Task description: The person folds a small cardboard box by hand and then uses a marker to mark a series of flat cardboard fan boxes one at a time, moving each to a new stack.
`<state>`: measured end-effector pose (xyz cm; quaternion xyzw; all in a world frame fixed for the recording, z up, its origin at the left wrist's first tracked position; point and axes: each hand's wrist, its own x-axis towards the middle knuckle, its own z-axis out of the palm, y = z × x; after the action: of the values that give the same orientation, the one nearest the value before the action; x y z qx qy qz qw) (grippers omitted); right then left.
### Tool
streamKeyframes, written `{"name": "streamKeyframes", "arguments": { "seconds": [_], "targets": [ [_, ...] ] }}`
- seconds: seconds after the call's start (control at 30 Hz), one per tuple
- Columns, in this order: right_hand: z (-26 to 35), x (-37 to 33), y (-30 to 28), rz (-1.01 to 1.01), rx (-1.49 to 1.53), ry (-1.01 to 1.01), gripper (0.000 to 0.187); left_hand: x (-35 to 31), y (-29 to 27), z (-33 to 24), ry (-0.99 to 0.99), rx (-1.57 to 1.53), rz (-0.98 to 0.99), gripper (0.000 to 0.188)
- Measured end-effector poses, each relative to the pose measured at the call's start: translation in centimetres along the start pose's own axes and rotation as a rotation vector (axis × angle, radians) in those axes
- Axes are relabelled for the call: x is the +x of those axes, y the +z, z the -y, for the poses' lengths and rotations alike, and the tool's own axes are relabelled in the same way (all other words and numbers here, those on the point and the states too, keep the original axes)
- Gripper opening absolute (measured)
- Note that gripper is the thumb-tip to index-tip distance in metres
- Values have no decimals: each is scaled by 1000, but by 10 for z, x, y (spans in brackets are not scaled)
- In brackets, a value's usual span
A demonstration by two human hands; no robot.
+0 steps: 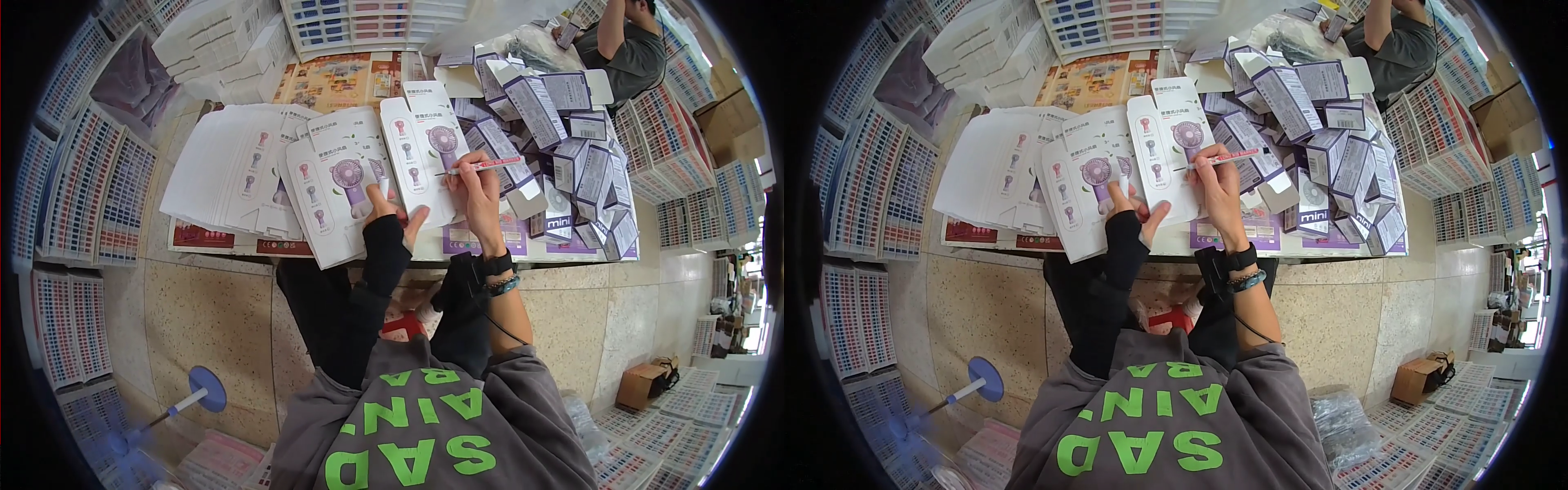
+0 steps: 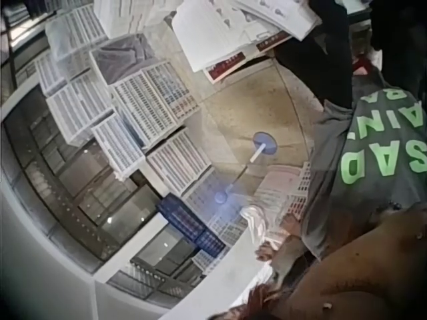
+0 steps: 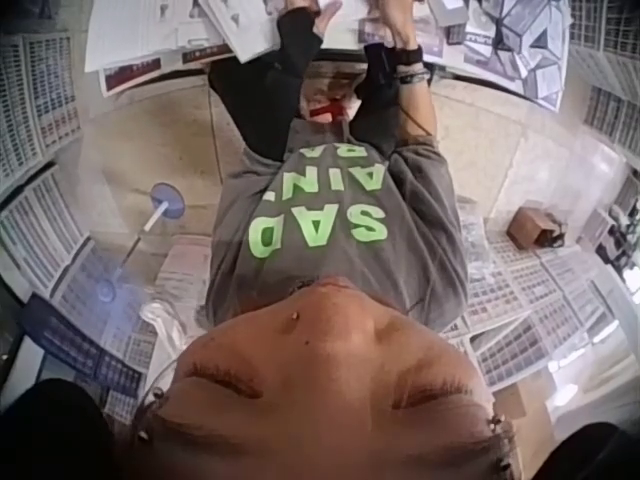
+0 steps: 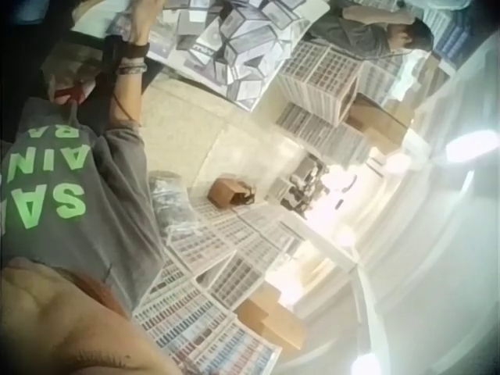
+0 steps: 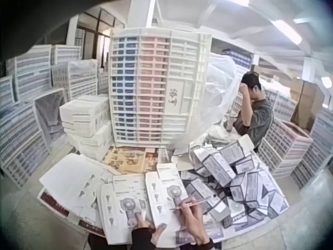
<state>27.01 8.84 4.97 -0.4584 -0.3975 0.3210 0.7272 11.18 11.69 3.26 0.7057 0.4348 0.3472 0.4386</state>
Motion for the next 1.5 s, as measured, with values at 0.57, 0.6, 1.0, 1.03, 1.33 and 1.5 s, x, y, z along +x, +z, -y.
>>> {"name": "streamKeyframes", "arguments": {
  "seconds": [0.57,0.6,1.0,1.03,1.33,1.5],
  "targets": [
    [7,-6,10,109,-575,-49,11,-51,-93,51,-25,-29,-448,35],
    [7,-7,11,111,-573,-44,11,-52,-97,54,-127,140,-396,40],
    [5,-9,10,168,-797,-226,10,-41,-55,14,-28,32,-69,61],
    [3,-9,8,103,-607,-123,9,-37,-41,8,-79,-39,-26,63],
    [0,-3,-3,28,176,22,12,12,9,16,81,-203,-104,69],
    [16,-7,8,-16,145,-14,13,4,-19,4,-99,-402,-91,55]
  ]
}}
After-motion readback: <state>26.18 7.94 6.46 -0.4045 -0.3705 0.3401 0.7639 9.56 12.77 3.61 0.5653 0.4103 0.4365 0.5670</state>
